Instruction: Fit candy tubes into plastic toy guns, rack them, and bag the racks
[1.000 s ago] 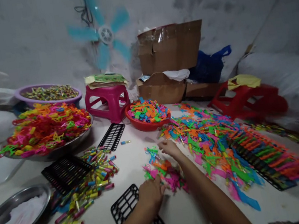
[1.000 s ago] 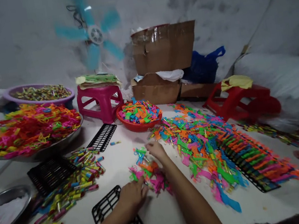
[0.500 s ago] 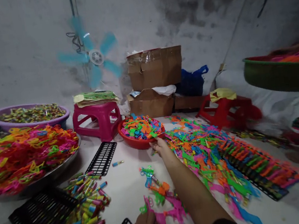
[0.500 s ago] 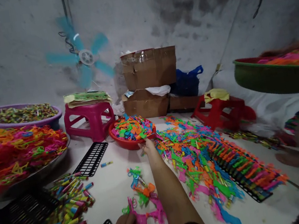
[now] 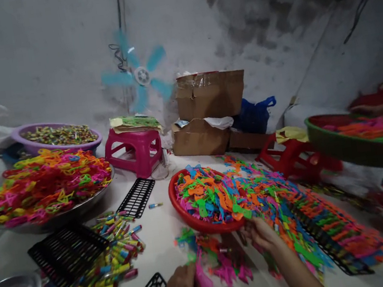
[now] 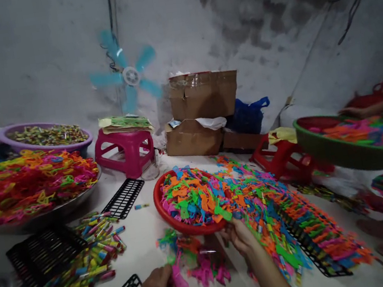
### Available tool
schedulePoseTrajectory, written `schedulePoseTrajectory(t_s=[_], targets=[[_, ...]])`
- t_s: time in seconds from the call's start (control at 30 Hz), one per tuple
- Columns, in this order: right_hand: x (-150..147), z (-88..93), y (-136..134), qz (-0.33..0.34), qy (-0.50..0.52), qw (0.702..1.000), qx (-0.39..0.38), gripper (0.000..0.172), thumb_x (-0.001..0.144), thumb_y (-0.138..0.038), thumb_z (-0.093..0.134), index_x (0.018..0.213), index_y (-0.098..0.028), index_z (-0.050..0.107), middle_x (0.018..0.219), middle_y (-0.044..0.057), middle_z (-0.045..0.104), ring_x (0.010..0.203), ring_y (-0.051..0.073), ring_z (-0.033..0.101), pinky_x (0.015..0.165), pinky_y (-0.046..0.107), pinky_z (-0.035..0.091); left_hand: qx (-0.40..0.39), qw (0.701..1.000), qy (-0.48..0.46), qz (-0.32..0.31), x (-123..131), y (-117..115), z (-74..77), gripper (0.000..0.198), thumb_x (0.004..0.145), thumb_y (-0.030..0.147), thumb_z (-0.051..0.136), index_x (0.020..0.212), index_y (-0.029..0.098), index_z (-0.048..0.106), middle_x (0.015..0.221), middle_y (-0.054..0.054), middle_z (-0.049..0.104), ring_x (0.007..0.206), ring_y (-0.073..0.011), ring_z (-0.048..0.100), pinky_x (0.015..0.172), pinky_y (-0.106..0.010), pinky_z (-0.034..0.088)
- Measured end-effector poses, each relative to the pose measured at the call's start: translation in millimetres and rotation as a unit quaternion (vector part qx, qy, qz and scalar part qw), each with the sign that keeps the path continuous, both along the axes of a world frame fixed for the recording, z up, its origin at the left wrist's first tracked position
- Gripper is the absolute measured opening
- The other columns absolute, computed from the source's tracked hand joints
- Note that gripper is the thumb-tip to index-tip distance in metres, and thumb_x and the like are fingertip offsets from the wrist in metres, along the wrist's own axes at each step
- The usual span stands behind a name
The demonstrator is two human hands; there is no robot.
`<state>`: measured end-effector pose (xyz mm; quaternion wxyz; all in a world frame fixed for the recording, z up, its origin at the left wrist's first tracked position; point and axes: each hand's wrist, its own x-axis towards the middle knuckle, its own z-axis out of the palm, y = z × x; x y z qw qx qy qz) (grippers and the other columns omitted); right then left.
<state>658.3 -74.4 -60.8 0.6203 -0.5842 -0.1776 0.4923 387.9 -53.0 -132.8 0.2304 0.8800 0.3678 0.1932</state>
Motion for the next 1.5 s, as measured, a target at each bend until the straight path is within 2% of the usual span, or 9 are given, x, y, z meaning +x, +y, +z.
schedulePoseTrajectory(t_s=[0.17, 0.33, 0.47, 0.57, 0.8, 1.13, 1.3, 1.4, 1.5], targets=[[-24.2, 19.6, -29.7, 0.097, -0.112, 0.985, -0.088, 0.013, 0.073, -0.022, 0.051, 0.065, -0.015, 0.060, 0.057, 0.003, 0.065, 0.048, 0.012, 0.060, 0.049, 0.021, 0.048, 0.082, 0.991, -0.097, -0.039, -13.7, 1.5, -6.3, 0.018, 0.074, 0.012, 0.045, 0.087, 0.020, 0.054, 0.081, -0.006, 0.062, 0.076, -0.0175, 0.057, 0.066, -0.026, 0.045], [-6.2, 95.7, -19.5, 0.148, -0.320, 0.925, -0.144, 0.026, 0.069, -0.026, 0.058, 0.047, -0.012, 0.056, 0.034, 0.002, 0.054, 0.025, 0.008, 0.044, 0.027, 0.015, 0.026, 0.152, 0.959, -0.208, -0.118, -22.9, 10.2, -5.4, 0.040, 0.079, 0.013, 0.043, 0.119, 0.020, 0.041, 0.097, -0.009, 0.062, 0.088, -0.0176, 0.058, 0.076, -0.027, 0.048], [6.0, 165.9, 31.0, 0.061, -0.395, 0.916, -0.031, 0.022, 0.076, -0.016, 0.049, 0.095, -0.012, 0.059, 0.044, -0.006, 0.057, 0.027, 0.003, 0.035, 0.031, 0.013, 0.025, 0.095, 0.970, -0.214, -0.071, -38.7, 9.3, 15.3, 0.038, 0.084, 0.019, 0.042, 0.121, 0.023, 0.043, 0.102, -0.008, 0.062, 0.093, -0.0173, 0.058, 0.079, -0.027, 0.048], [-16.7, 182.3, 56.4, 0.041, -0.410, 0.911, 0.009, 0.038, 0.076, -0.012, 0.050, 0.113, -0.009, 0.049, 0.045, -0.007, 0.054, 0.028, 0.002, 0.034, 0.032, 0.013, 0.025, 0.008, 0.981, -0.190, 0.029, -63.3, 4.8, 29.4, 0.033, 0.083, 0.025, 0.041, 0.115, 0.024, 0.051, 0.101, -0.007, 0.061, 0.097, -0.0199, 0.055, 0.083, -0.033, 0.045], [-118.0, 113.8, -11.5, 0.176, -0.416, 0.885, 0.113, 0.029, 0.074, -0.040, 0.059, 0.081, -0.013, 0.063, 0.052, -0.003, 0.055, 0.040, 0.006, 0.044, 0.037, 0.017, 0.033, -0.177, 0.970, -0.152, 0.074, -69.5, 4.3, 42.8, 0.026, 0.076, 0.021, 0.044, 0.092, 0.017, 0.064, 0.092, -0.009, 0.061, 0.091, -0.0213, 0.055, 0.084, -0.033, 0.039], [-111.2, 4.4, -83.9, 0.227, -0.345, 0.910, -0.026, 0.042, 0.076, -0.053, 0.049, 0.064, -0.015, 0.060, 0.051, 0.002, 0.056, 0.042, 0.012, 0.049, 0.040, 0.022, 0.037, -0.421, 0.886, -0.192, -0.021, -94.1, -20.5, 53.4, 0.025, 0.072, 0.033, 0.052, 0.079, 0.012, 0.064, 0.068, -0.005, 0.067, 0.058, -0.0150, 0.058, 0.058, -0.026, 0.044], [-158.3, -30.0, -42.5, 0.217, -0.606, 0.759, -0.099, 0.034, 0.084, -0.039, 0.040, 0.098, -0.018, 0.064, 0.088, 0.010, 0.068, 0.080, 0.021, 0.063, 0.068, 0.028, 0.047, -0.511, 0.775, -0.369, 0.058, -140.0, -33.6, 50.6, 0.027, 0.068, 0.032, 0.065, 0.090, 0.017, 0.059, 0.084, -0.005, 0.069, 0.079, -0.0165, 0.061, 0.078, -0.030, 0.042], [-182.8, -38.2, -22.0, 0.237, -0.688, 0.661, -0.183, 0.033, 0.083, -0.033, 0.043, 0.110, -0.020, 0.058, 0.094, 0.011, 0.067, 0.083, 0.024, 0.063, 0.070, 0.031, 0.046, -0.439, 0.803, -0.386, 0.112, -156.0, -35.9, 47.4, 0.025, 0.067, 0.034, 0.066, 0.086, 0.018, 0.059, 0.087, -0.003, 0.066, 0.087, -0.0178, 0.058, 0.080, -0.030, 0.041], [-187.0, -41.0, -20.7, 0.238, -0.692, 0.650, -0.205, 0.032, 0.083, -0.030, 0.043, 0.107, -0.018, 0.059, 0.091, 0.012, 0.067, 0.081, 0.025, 0.064, 0.069, 0.032, 0.046, -0.377, 0.812, -0.404, 0.188, -162.9, -35.5, 38.7, 0.030, 0.061, 0.039, 0.070, 0.080, 0.018, 0.058, 0.081, -0.001, 0.062, 0.080, -0.0165, 0.056, 0.072, -0.027, 0.043]])
